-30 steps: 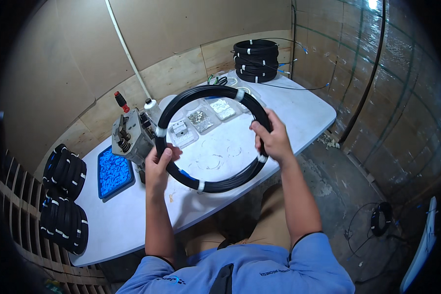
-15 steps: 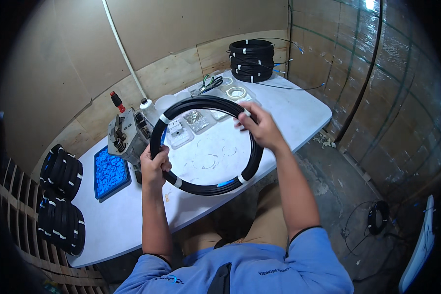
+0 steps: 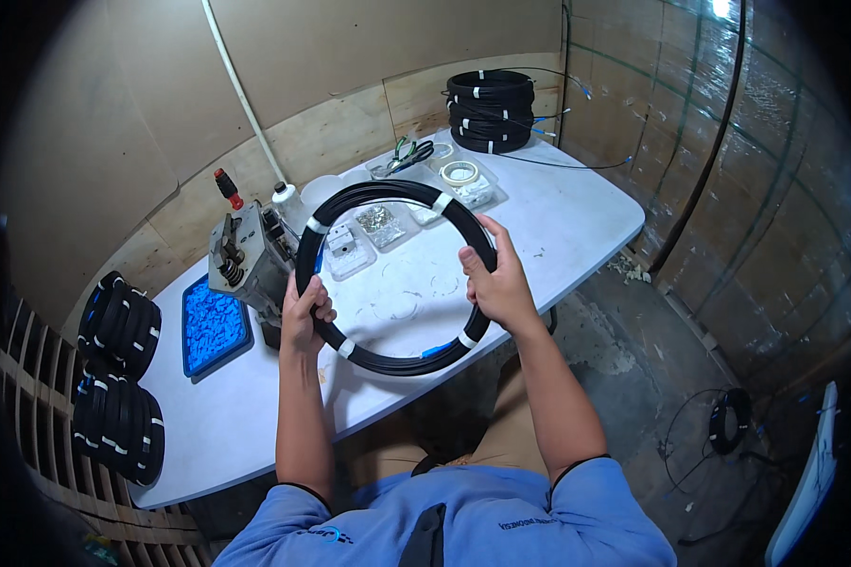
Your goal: Taping a black wire coil with white adhesive tape.
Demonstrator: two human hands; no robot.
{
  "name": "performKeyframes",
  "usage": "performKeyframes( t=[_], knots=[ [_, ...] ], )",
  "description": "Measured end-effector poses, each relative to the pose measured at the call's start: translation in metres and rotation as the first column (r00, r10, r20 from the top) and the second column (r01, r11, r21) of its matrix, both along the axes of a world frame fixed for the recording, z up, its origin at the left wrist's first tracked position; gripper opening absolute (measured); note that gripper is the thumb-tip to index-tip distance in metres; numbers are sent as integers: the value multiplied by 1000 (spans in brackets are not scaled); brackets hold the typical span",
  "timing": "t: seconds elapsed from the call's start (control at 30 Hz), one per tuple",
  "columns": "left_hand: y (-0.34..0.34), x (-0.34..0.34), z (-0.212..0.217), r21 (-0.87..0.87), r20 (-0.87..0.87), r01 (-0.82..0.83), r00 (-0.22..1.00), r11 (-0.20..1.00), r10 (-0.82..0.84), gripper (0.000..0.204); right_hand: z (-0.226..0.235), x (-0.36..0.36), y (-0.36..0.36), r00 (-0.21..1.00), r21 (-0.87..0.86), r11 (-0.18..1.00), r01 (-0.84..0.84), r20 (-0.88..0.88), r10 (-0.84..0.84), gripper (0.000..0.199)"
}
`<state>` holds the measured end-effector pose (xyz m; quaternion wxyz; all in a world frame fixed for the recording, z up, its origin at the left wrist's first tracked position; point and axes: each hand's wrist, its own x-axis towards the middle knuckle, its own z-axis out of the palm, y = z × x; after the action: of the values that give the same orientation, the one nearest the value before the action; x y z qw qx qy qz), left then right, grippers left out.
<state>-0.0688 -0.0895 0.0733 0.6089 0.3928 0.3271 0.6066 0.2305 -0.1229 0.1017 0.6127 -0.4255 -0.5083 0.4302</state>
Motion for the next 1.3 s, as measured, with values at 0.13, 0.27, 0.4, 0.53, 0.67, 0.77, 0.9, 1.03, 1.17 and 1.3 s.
performKeyframes(
  t=[0.13, 0.27, 0.4, 0.53, 0.67, 0.77, 0.9, 1.03, 1.17, 1.3],
  knots=[
    [-15, 4, 16, 211, -29, 1, 1000, 978, 5, 44, -3, 22, 13, 931, -325, 925, -198, -357, 73, 67],
    [-5, -18, 20, 96, -127, 92, 989, 991, -80, 56, -34, 45, 22, 664, -45, 841, -540, -637, 392, 69],
    [-8, -35, 24, -47, -80, 177, 980, 983, -180, 59, -30, 53, 8, 706, 22, 755, -656, -336, 623, 61],
    [-16, -31, 31, -30, -470, 72, 879, 997, -77, 32, 8, 50, 3, 857, -539, 836, -100, 380, 347, 41],
    [-12, -34, 32, -71, -691, 23, 720, 997, -66, 34, -35, 71, 21, 732, -244, 968, -57, 649, 207, 45],
    [-3, -41, 14, 82, -802, 2, 593, 997, 64, 37, -57, 57, 28, 912, -67, 998, 7, 409, 21, 43],
    [-1, -16, -2, 335, -640, -124, 697, 934, 323, 36, -50, 25, 19, 962, -115, 992, -60, -273, 26, 37],
    [-11, 29, -2, 153, -213, -178, 955, 972, 208, 31, -35, 9, 9, 937, -136, 991, -2, -345, -45, 38],
    [-6, 22, -1, 51, -264, -240, 933, 969, 245, 30, -24, 0, -2, 967, -104, 994, 37, -247, -62, 28],
    [-20, 34, 11, 158, -310, -242, 908, 957, 280, 30, -42, 9, 14, 947, -132, 989, 72, -301, -109, 26]
  ],
)
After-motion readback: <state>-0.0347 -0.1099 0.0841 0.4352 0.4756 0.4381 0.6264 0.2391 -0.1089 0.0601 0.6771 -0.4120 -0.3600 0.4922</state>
